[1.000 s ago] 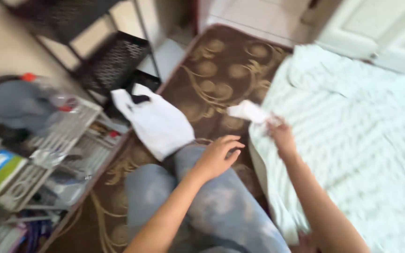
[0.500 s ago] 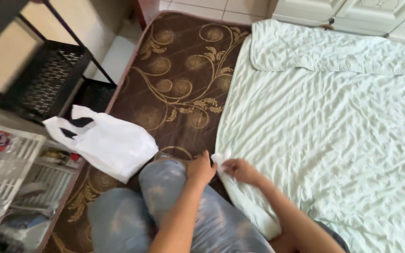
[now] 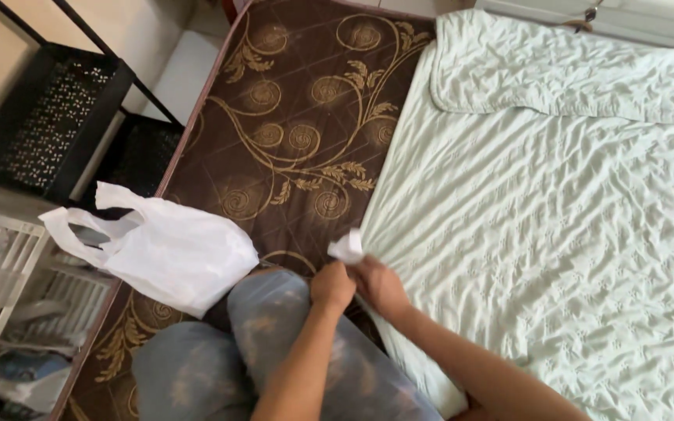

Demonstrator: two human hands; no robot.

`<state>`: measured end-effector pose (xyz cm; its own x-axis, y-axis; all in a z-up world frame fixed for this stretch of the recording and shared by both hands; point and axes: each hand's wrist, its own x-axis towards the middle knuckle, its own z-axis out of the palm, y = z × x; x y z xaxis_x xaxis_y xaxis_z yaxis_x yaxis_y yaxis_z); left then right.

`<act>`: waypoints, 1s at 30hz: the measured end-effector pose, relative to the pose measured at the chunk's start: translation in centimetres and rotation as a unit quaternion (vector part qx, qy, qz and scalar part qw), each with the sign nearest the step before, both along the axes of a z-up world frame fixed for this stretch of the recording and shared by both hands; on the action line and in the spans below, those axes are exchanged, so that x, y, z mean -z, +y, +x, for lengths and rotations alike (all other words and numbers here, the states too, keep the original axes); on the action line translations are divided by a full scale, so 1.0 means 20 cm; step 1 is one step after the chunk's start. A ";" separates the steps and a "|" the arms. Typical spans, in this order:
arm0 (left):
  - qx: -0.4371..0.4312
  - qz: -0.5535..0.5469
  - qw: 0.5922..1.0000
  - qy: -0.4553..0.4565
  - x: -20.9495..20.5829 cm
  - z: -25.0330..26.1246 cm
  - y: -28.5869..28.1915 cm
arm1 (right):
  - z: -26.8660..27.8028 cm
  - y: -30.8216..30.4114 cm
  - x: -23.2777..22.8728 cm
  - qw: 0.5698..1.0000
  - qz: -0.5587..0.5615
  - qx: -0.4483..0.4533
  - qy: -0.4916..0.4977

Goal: Organizing and sorting makeup items and personal belongings on a storage rack.

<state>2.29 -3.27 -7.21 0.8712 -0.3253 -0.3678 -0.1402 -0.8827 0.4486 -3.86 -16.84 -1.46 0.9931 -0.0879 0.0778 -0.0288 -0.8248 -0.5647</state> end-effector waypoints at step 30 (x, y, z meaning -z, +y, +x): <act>0.173 0.097 0.975 -0.099 -0.28 -0.16 -0.01 | 0.24 -0.36 -0.04 0.981 -0.054 -0.030 0.182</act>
<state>-0.90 -3.44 -1.53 0.7822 -0.5527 -0.2875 -0.5111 -0.8332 0.2112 0.92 -24.03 -0.61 0.9601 -0.0400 -0.2768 -0.1624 -0.8856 -0.4352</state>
